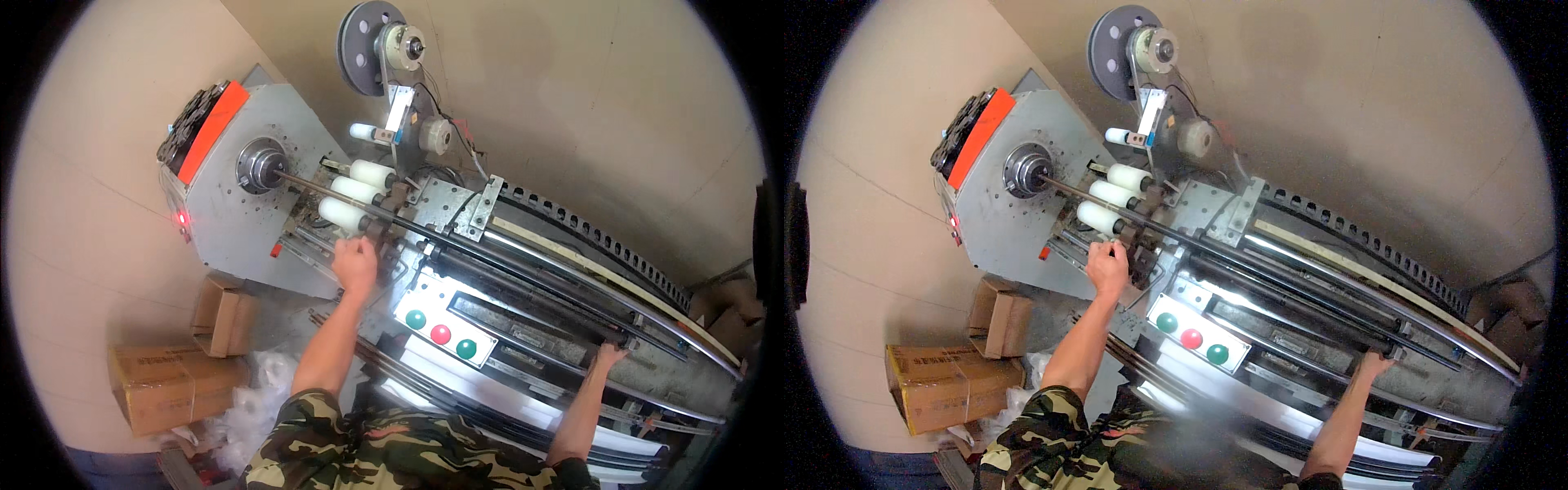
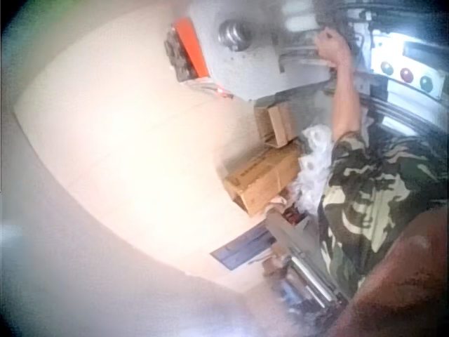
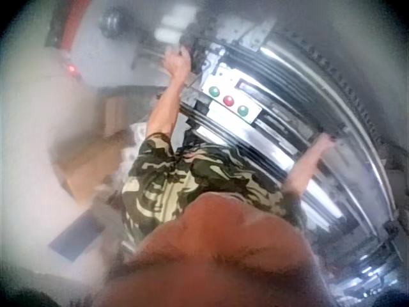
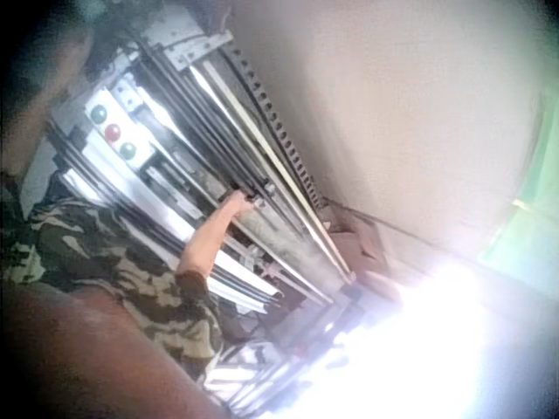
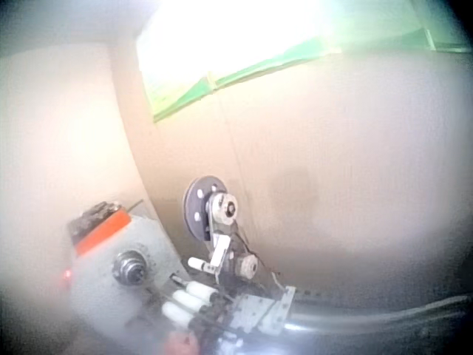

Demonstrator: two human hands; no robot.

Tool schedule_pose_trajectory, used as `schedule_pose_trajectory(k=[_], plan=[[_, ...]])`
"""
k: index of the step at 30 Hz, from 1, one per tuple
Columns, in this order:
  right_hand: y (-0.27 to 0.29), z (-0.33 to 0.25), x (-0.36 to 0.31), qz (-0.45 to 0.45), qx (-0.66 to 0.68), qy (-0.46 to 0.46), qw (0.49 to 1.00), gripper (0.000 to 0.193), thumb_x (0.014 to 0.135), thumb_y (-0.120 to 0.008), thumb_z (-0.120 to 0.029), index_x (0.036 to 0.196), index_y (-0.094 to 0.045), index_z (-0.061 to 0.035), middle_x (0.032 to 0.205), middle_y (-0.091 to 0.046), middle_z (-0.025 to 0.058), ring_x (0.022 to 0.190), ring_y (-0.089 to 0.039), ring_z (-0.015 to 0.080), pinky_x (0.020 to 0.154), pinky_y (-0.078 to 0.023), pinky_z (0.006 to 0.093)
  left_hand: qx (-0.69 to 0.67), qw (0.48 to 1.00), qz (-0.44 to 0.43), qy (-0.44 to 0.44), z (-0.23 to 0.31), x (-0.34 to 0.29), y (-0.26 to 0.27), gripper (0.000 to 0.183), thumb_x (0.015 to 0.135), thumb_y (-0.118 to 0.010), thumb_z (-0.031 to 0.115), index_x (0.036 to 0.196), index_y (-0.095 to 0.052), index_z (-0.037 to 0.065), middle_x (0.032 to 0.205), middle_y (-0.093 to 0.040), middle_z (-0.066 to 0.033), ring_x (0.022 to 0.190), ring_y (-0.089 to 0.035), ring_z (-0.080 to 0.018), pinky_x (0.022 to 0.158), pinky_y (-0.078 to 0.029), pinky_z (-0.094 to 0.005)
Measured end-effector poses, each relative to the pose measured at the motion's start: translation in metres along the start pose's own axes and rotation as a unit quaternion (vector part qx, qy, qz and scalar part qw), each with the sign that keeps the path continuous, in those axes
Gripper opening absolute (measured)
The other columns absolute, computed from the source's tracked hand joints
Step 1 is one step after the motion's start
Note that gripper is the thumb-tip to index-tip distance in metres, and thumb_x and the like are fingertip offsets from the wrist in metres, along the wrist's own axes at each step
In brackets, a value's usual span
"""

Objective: The person cleans a metal plate with a brush, applies a white sheet of material to a stack of metal rods, and then loads the rods into a machine to secure them together.

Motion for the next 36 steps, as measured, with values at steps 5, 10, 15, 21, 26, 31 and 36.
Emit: schedule_pose_trajectory(k=[5, 10, 15, 21, 26, 31, 36], plan=[[-0.009, 0.008, 0.013, -0.283, -0.460, -0.094, 0.837, 0.069, 0.085, -0.077, -0.014, 0.144, -0.043, -0.0044, 0.134, -0.058, 0.0145, 0.118, -0.058, 0.0227, 0.093, -0.054, 0.0371, 0.014, 1.000, -0.004, -0.003, -0.001, 0.001, -0.003, 0.027, 0.091, -0.060, 0.031, 0.082, -0.069, 0.008, 0.094, -0.061, -0.0146, 0.084, -0.062, -0.0390, 0.076, -0.050, -0.0496], [-0.018, -0.028, -0.024, -0.023, -0.223, -0.037, 0.974, 0.070, 0.087, -0.062, 0.012, 0.147, -0.035, -0.0101, 0.140, -0.048, 0.0155, 0.118, -0.055, 0.0306, 0.098, -0.054, 0.0410, 0.018, 1.000, 0.005, -0.001, -0.001, 0.000, -0.002, 0.028, 0.091, -0.060, 0.031, 0.080, -0.068, 0.007, 0.094, -0.061, -0.0152, 0.084, -0.062, -0.0391, 0.075, -0.050, -0.0499], [-0.069, -0.059, -0.072, 0.031, -0.180, 0.051, 0.982, 0.070, 0.088, -0.070, 0.000, 0.147, -0.034, -0.0077, 0.132, -0.055, 0.0133, 0.110, -0.056, 0.0231, 0.095, -0.048, 0.0327, 0.007, 0.999, -0.016, -0.050, 0.003, 0.007, -0.003, 0.027, 0.090, -0.061, 0.029, 0.076, -0.066, 0.006, 0.091, -0.060, -0.0142, 0.083, -0.062, -0.0389, 0.073, -0.050, -0.0504], [-0.084, -0.072, -0.082, 0.005, -0.192, 0.019, 0.981, 0.064, 0.086, -0.074, -0.004, 0.141, -0.040, -0.0027, 0.131, -0.058, 0.0138, 0.109, -0.059, 0.0238, 0.096, -0.046, 0.0341, -0.042, 0.993, 0.005, -0.114, -0.004, 0.005, -0.006, 0.022, 0.089, -0.064, 0.024, 0.076, -0.065, 0.006, 0.088, -0.059, -0.0131, 0.080, -0.061, -0.0385, 0.072, -0.049, -0.0511], [-0.073, -0.112, -0.119, -0.005, -0.451, 0.085, 0.888, 0.053, 0.083, -0.078, -0.004, 0.130, -0.055, -0.0009, 0.125, -0.063, 0.0137, 0.114, -0.060, 0.0268, 0.104, -0.043, 0.0367, -0.168, 0.985, -0.027, -0.020, -0.027, 0.020, -0.006, 0.018, 0.091, -0.065, 0.022, 0.096, -0.063, 0.004, 0.095, -0.062, -0.0129, 0.089, -0.063, -0.0335, 0.083, -0.050, -0.0431], [-0.142, -0.219, -0.260, -0.020, -0.433, 0.315, 0.844, 0.023, 0.083, -0.075, -0.004, 0.105, -0.070, -0.0031, 0.116, -0.069, 0.0138, 0.110, -0.063, 0.0321, 0.101, -0.046, 0.0416, 0.017, 0.960, -0.072, -0.270, -0.013, 0.077, 0.041, 0.076, 0.074, -0.063, 0.000, 0.147, -0.041, 0.003, 0.156, -0.037, -0.0192, 0.146, -0.030, -0.0392, 0.121, -0.024, -0.0475], [-0.405, -0.166, -0.463, -0.557, -0.339, 0.400, 0.644, 0.032, 0.077, -0.081, -0.019, 0.106, -0.070, -0.0116, 0.114, -0.069, 0.0089, 0.111, -0.061, 0.0288, 0.100, -0.044, 0.0468, 0.128, 0.833, -0.213, -0.495, 0.010, 0.083, -0.013, 0.082, 0.075, -0.067, 0.002, 0.151, -0.038, 0.013, 0.161, -0.032, -0.0133, 0.151, -0.026, -0.0313, 0.123, -0.023, -0.0445]])
Point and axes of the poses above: each hand's wrist, its own x-axis towards the middle knuckle, its own y-axis out of the back of the hand, z = x × y, the point moved 9 cm from there along x, towards the middle knuckle
